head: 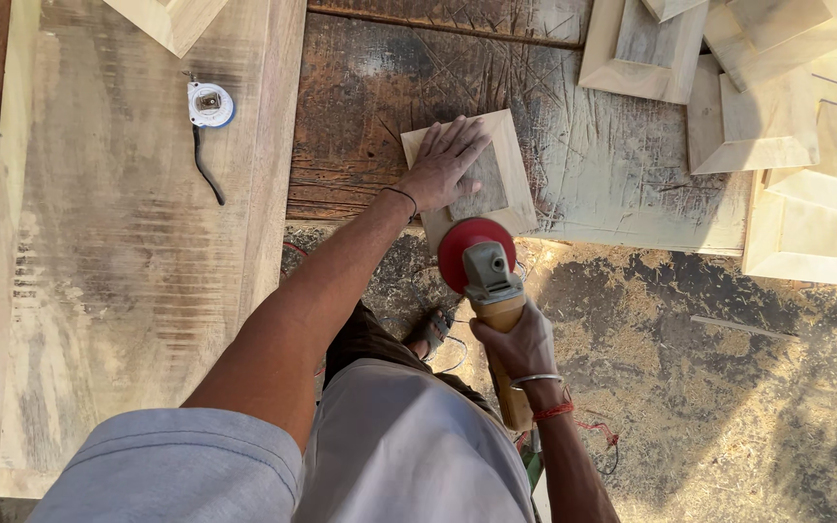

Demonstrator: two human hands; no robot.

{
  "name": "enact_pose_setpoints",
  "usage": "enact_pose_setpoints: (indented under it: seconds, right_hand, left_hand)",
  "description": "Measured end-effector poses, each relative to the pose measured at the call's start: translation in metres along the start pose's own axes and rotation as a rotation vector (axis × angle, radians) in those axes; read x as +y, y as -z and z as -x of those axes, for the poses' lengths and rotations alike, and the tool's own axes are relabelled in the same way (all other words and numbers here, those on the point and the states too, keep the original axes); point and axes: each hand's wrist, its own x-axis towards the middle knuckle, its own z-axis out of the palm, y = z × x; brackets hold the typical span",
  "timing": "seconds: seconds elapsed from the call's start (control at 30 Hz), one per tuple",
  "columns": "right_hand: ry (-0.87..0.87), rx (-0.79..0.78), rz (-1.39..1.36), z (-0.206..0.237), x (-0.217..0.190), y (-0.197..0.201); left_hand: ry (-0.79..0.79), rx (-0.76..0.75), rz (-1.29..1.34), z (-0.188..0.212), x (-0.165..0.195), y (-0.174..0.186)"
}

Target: The person sands square wooden cabinet door panels one at a time on a workbench, holding each panel steady with one hand while running an angle grinder sander over its face, then sets the sanded panel aside and picks up the next panel.

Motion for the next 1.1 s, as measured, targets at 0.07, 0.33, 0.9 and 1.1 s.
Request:
enact_pose_setpoints:
  seconds: [0.07,0.33,0.9,1.1]
  right_hand:
    - [-0.044,0.064,-0.033,-0.008,0.008,0.017]
    - [-0.173,0.248,-0.186,0.005,0.048,0.07]
    - [-0.275,0.424,-0.276,0.007,-0.012,0.051]
    - [-0.286,0.483,-0.252,0.005,-0.035,0.053]
  left_hand:
    - [-0.011,0.019,-0.011,-0.004,-0.002,-0.005]
    - [-0.11,-0.062,-0.045,-0.018,-0.025,0.01]
    - [0.349,0.376,0.14,0.022,0.041,0.01]
    - [0.011,0.236,-0.046,0.016,0.029,0.009]
